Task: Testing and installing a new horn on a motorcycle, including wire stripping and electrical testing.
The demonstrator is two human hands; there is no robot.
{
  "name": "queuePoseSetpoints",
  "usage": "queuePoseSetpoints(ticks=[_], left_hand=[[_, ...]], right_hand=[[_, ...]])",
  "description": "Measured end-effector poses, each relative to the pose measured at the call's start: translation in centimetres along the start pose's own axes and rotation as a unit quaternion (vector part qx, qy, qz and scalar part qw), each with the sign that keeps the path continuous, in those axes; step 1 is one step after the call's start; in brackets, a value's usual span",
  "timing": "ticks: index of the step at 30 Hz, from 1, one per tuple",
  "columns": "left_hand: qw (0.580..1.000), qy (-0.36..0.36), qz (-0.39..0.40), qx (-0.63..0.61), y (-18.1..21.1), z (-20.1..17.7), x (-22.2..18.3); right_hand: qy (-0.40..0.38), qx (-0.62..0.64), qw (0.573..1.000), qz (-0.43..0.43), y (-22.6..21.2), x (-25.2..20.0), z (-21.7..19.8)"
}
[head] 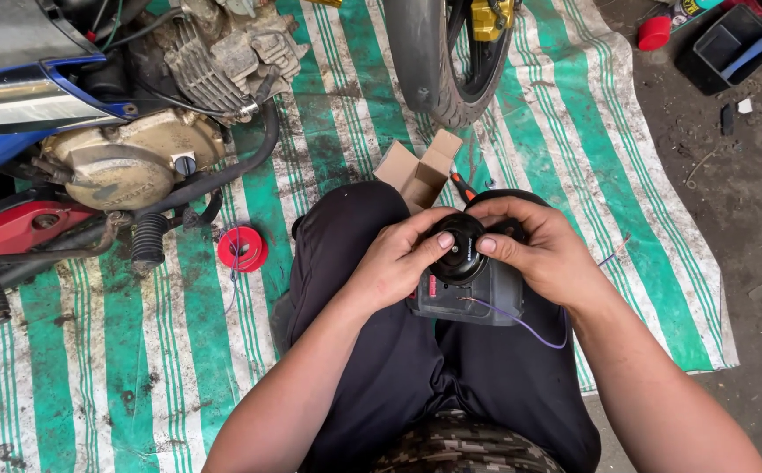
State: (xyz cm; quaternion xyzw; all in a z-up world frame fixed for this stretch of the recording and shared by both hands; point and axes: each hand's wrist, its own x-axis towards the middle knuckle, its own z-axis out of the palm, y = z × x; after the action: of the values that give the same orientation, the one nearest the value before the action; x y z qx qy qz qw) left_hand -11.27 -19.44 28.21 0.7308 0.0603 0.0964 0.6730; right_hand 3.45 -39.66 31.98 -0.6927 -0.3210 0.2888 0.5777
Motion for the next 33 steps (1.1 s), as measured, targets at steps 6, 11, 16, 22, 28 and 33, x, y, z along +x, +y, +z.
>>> queuePoseSetpoints(ticks=[6,11,16,22,28,33], left_hand=[[1.0,-0.008,-0.002,0.002,0.7,0.1,-0.1],[1.0,-0.01,-0.005,0.007,1.0,0.1,0.0],[1.0,-0.01,-0.003,0.011,0.8,0.1,0.0],[1.0,-0.015,-0.003,0.024,0.4,0.0,-0.1],[1.0,-0.022,-0.01,0.01,-0.5,0.4,-0.4],[0.999,-0.009,-0.027,0.015,-1.1,0.5,-0.5]], right_hand=[[-0.007,-0.03,0.999,-0.016,-0.4,-0.1,0.1],[-0.008,-0.06,0.997,-0.036,-1.1,-0.3,0.4],[-0.035,-0.096,0.994,-0.046,-1.6,-0.4,0.0],[-0.099,-0.129,0.986,-0.045,-3.5,-0.8,-0.8],[-0.126,-0.138,0.982,-0.038,-4.5,-0.7,-0.4],[-0.119,-0.139,0.982,-0.037,-4.3,-0.7,0.0]])
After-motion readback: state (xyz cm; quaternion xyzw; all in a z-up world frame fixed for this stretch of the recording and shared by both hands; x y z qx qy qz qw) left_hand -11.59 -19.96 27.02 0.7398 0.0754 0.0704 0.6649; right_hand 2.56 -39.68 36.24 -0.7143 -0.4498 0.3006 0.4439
